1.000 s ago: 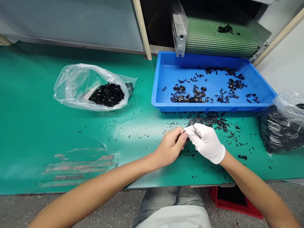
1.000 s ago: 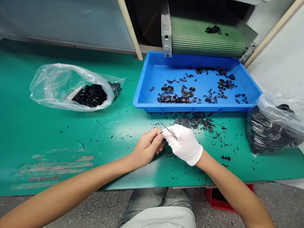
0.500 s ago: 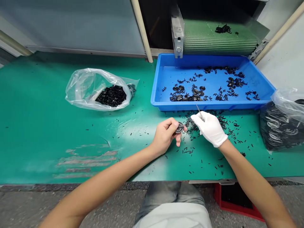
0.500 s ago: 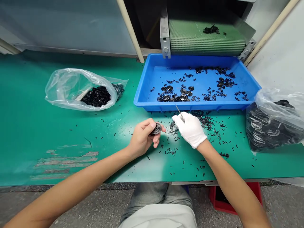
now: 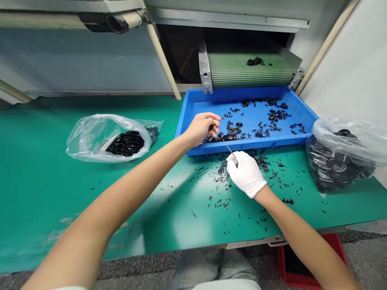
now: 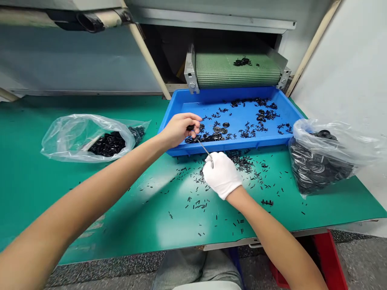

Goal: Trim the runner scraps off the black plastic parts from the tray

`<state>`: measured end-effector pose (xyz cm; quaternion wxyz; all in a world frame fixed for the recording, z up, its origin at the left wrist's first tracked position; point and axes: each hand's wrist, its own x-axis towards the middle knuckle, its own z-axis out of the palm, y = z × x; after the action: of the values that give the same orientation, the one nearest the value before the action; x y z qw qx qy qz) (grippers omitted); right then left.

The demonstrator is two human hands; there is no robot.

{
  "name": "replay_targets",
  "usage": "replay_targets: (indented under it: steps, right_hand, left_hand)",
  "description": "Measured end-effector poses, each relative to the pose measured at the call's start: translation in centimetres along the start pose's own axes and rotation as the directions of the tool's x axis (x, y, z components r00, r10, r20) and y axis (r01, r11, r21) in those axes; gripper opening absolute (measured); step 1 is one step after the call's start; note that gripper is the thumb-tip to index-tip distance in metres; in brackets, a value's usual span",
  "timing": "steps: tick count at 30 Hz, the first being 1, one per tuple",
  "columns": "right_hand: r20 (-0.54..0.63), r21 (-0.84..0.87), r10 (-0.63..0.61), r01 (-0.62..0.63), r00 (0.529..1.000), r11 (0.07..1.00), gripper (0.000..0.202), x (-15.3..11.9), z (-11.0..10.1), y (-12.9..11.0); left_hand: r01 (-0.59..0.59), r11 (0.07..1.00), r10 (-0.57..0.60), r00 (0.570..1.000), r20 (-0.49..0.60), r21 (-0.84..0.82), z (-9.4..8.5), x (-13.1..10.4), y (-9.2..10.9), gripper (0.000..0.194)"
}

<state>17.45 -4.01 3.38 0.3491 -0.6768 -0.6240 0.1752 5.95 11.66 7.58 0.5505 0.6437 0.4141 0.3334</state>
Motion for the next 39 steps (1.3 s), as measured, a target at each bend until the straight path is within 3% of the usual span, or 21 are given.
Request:
replay_targets:
  steps: [2, 4, 6, 7, 10, 14, 17, 20, 23, 26, 28, 30, 33, 35, 37, 39]
  right_hand:
    - [-0.022, 0.048, 0.02, -0.019, 1.0, 0.999, 0.016, 0.0, 0.0, -0.1]
    - [-0.053, 0.089, 0.019, -0.014, 0.998, 0.996, 0.016, 0.0, 0.1, -0.2]
    - [-0.096, 0.109, 0.01, 0.001, 0.995, 0.994, 0.017, 0.1, 0.3, -0.1]
    - [-0.117, 0.118, 0.008, 0.006, 0.993, 0.993, 0.018, 0.2, 0.3, 0.0]
    - [-0.167, 0.17, 0.009, 0.02, 0.986, 0.985, 0.018, 0.3, 0.4, 0.3]
    - [-0.221, 0.346, 0.075, 0.006, 0.972, 0.938, 0.021, 0.6, 0.4, 0.8]
    - [-0.251, 0.514, 0.156, -0.005, 0.955, 0.858, 0.03, 0.7, 0.1, 0.9]
    - [-0.207, 0.623, 0.123, 0.034, 0.971, 0.781, 0.05, 0.5, -0.1, 0.4]
    - [-0.119, 0.623, -0.043, 0.108, 0.992, 0.775, 0.049, -0.1, 0.1, -0.1]
    - [0.038, 0.579, -0.156, 0.106, 0.987, 0.809, 0.03, -0.4, 0.4, -0.1]
    - [0.148, 0.539, -0.168, 0.063, 0.975, 0.84, 0.024, -0.4, 0.3, 0.1]
    - [0.189, 0.44, -0.199, 0.098, 0.962, 0.893, 0.02, -0.2, 0.1, 0.4]
    - [0.152, 0.167, -0.3, 0.275, 0.942, 0.947, 0.025, 0.0, 0.2, 0.3]
    - [0.111, 0.027, -0.314, 0.313, 0.943, 0.949, 0.028, -0.2, 0.8, 0.1]
    - [0.048, 0.014, -0.24, 0.24, 0.97, 0.971, 0.029, -0.6, 1.4, -0.2]
    - [-0.013, 0.124, -0.09, 0.091, 0.996, 0.988, 0.03, -0.8, 1.8, -0.4]
  left_hand:
    - [-0.111, 0.902, 0.07, 0.991, 0.112, 0.416, 0.5, 3.9, -0.9, 0.023]
    - [-0.282, 0.657, 0.089, 0.95, 0.3, 0.7, 1.1, 6.6, -1.9, 0.025]
    - [-0.408, 0.473, 0.032, 0.893, 0.448, 0.781, 1.6, 8.2, -2.7, 0.025]
    - [-0.431, 0.448, 0.008, 0.878, 0.478, 0.783, 1.9, 8.7, -3.0, 0.024]
    - [-0.393, 0.518, 0.019, 0.893, 0.45, 0.76, 2.1, 9.1, -3.4, 0.018]
    - [-0.299, 0.59, 0.083, 0.947, 0.312, 0.75, 1.4, 7.9, -2.5, 0.009]
    - [-0.216, 0.792, 0.131, 0.974, 0.186, 0.571, 0.4, 4.3, -1.0, 0.014]
    - [-0.161, 0.97, 0.113, 0.962, 0.247, 0.184, -0.3, -2.0, -0.4, 0.026]
    - [-0.078, 0.997, 0.069, 0.913, 0.401, 0.006, -0.2, -8.1, -1.5, 0.036]
    - [0.053, 0.994, -0.001, 0.882, 0.471, -0.096, 0.6, -11.4, -3.5, 0.041]
    - [0.098, 0.984, -0.018, 0.885, 0.466, -0.147, 1.0, -12.1, -4.7, 0.041]
    - [0.095, 0.978, -0.005, 0.9, 0.435, -0.187, 1.3, -12.2, -5.6, 0.041]
    - [0.052, 0.981, 0.028, 0.915, 0.403, -0.185, 1.7, -12.1, -6.7, 0.043]
    - [0.016, 0.983, 0.058, 0.918, 0.392, -0.182, 2.0, -12.4, -7.2, 0.043]
    - [-0.009, 0.978, 0.083, 0.934, 0.348, -0.209, 2.5, -12.7, -7.5, 0.042]
    - [-0.019, 0.973, 0.093, 0.946, 0.312, -0.231, 2.9, -13.1, -7.4, 0.042]
